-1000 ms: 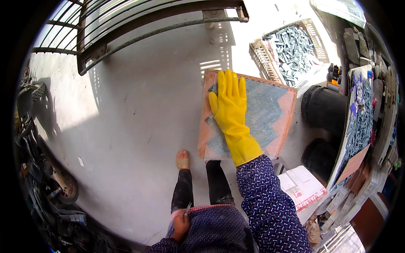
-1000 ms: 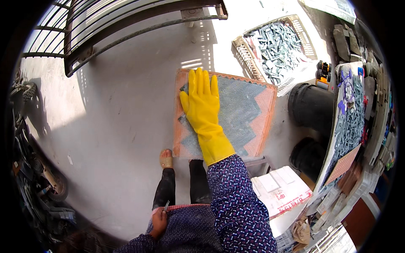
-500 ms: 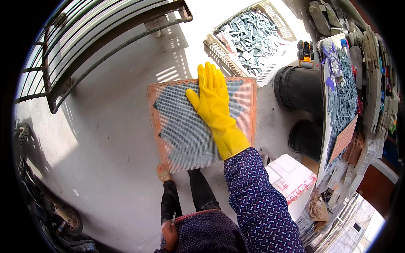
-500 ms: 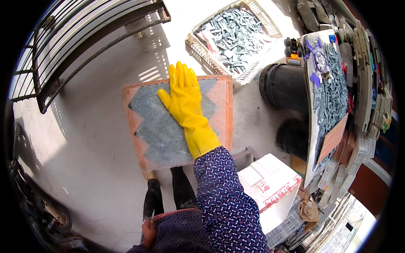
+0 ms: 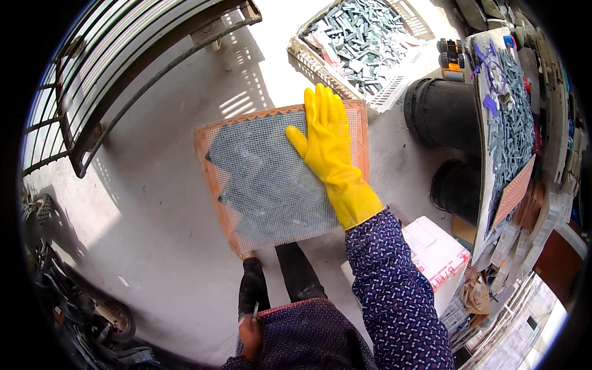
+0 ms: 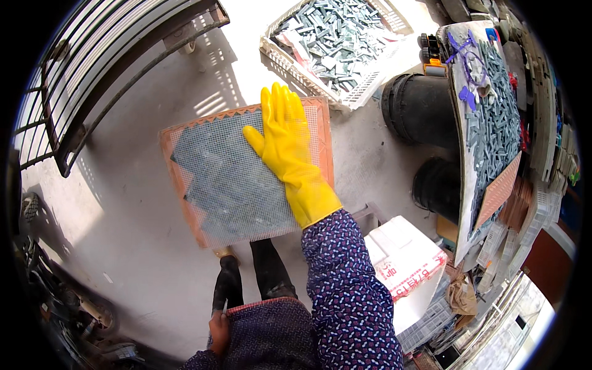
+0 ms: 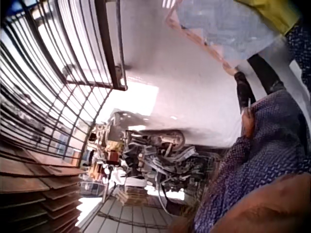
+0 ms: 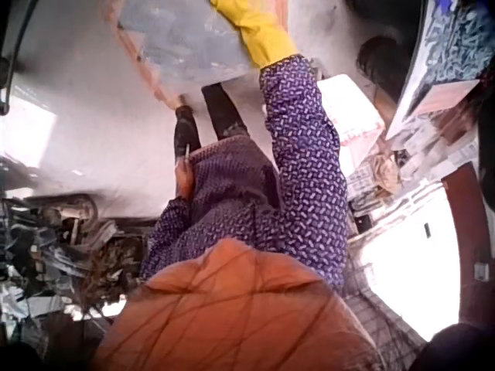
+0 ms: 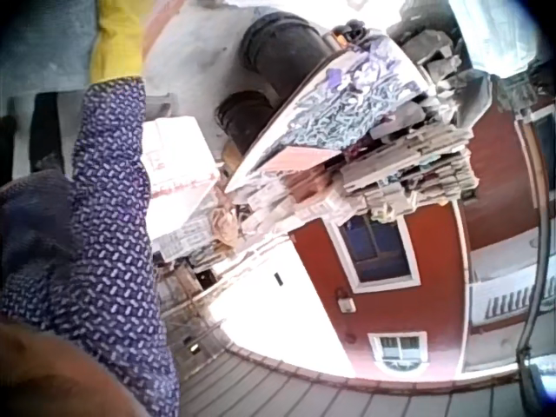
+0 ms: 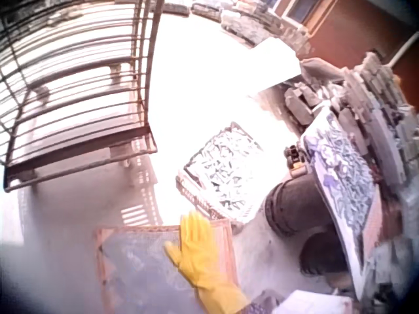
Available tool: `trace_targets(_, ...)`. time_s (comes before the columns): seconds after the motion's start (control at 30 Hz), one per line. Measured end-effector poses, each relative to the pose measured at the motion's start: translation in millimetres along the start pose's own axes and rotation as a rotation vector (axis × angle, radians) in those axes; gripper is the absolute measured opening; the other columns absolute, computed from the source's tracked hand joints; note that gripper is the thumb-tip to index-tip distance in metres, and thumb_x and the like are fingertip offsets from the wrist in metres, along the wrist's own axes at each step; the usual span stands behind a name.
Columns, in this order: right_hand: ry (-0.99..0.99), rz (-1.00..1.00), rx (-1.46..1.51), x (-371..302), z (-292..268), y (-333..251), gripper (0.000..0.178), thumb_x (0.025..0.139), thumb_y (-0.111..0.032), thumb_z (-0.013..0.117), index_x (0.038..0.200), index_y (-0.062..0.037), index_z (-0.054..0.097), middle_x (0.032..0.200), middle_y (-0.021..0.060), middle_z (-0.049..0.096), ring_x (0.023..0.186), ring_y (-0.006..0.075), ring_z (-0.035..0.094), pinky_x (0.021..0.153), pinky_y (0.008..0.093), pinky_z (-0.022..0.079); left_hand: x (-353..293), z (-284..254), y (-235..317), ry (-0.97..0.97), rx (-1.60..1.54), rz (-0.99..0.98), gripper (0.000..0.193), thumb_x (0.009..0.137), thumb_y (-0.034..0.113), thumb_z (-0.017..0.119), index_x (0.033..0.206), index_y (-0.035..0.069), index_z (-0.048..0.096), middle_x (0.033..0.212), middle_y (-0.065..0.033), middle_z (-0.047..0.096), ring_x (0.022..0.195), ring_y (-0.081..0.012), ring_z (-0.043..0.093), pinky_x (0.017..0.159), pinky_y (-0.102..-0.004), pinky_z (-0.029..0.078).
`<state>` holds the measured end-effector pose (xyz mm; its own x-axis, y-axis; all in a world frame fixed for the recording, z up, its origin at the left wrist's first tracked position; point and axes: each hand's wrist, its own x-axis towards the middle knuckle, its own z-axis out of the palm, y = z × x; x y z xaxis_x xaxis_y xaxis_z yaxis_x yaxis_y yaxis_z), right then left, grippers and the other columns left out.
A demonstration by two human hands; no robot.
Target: The person places small rectangular tiles onto a mesh sheet using tweezers and a gloved hand, then wipes the surface and places the sheet on a drying rack. The person repeats this process with multiple sheets, retrieving tiles from a nearby container.
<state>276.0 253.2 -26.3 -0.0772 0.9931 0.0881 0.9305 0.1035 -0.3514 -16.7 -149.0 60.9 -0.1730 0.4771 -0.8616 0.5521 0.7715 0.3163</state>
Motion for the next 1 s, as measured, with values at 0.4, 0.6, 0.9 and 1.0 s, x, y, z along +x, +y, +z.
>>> trace_targets(0.4, -0.212, -0.385, 0.215, -116.0, 10.3, -77.5, 0.056, 0.077, -0.034, 0.06, 0.124, -0.0052, 0.048, 0.129, 0.0127, 0.045, 0.121, 0.0271, 0.04, 0.105, 0.0392, 0.027, 9.7, -2.4, 0.9, -0.027, 0.083, 0.096, 0.016, 0.082, 0.012, 0.044, 0.081, 0.001, 0.055, 0.073, -0.0209, 0.056, 0.071, -0.0389, 0.053, 0.064, -0.045, 0.04)
trace_targets(0.6, -0.089, 0.109, -0.145, -84.1, -27.8, 0.5, 0.059, 0.08, -0.032, 0.056, 0.13, -0.0036, 0.039, 0.133, 0.0178, 0.039, 0.123, 0.0337, 0.036, 0.105, 0.0438, 0.023, 4.7, -7.0, -22.1, -0.03, 0.093, 0.096, 0.017, 0.083, 0.012, 0.043, 0.085, 0.0, 0.056, 0.074, -0.0224, 0.057, 0.071, -0.0401, 0.054, 0.063, -0.0449, 0.041)
trace_targets(0.9, -0.035, -0.157, 0.239, -119.1, 40.7, -159.4, 0.057, 0.079, -0.031, 0.056, 0.125, 0.0004, 0.044, 0.13, 0.0184, 0.042, 0.121, 0.0313, 0.039, 0.105, 0.0423, 0.026, 7.3, -26.1, -24.7, -0.018, 0.105, 0.176, 0.019, 0.085, 0.012, 0.042, 0.089, 0.0, 0.057, 0.076, -0.0215, 0.057, 0.071, -0.0399, 0.055, 0.063, -0.0439, 0.042)
trace_targets(1.0, -0.037, -0.094, 0.158, -123.3, 35.8, -131.6, 0.059, 0.079, -0.033, 0.056, 0.127, -0.0012, 0.042, 0.131, 0.0173, 0.042, 0.122, 0.0304, 0.038, 0.105, 0.0418, 0.025, 10.2, -35.5, -38.5, -0.027, 0.118, 0.188, 0.019, 0.085, 0.012, 0.043, 0.09, 0.0, 0.057, 0.075, -0.0215, 0.057, 0.072, -0.04, 0.055, 0.063, -0.0437, 0.042)
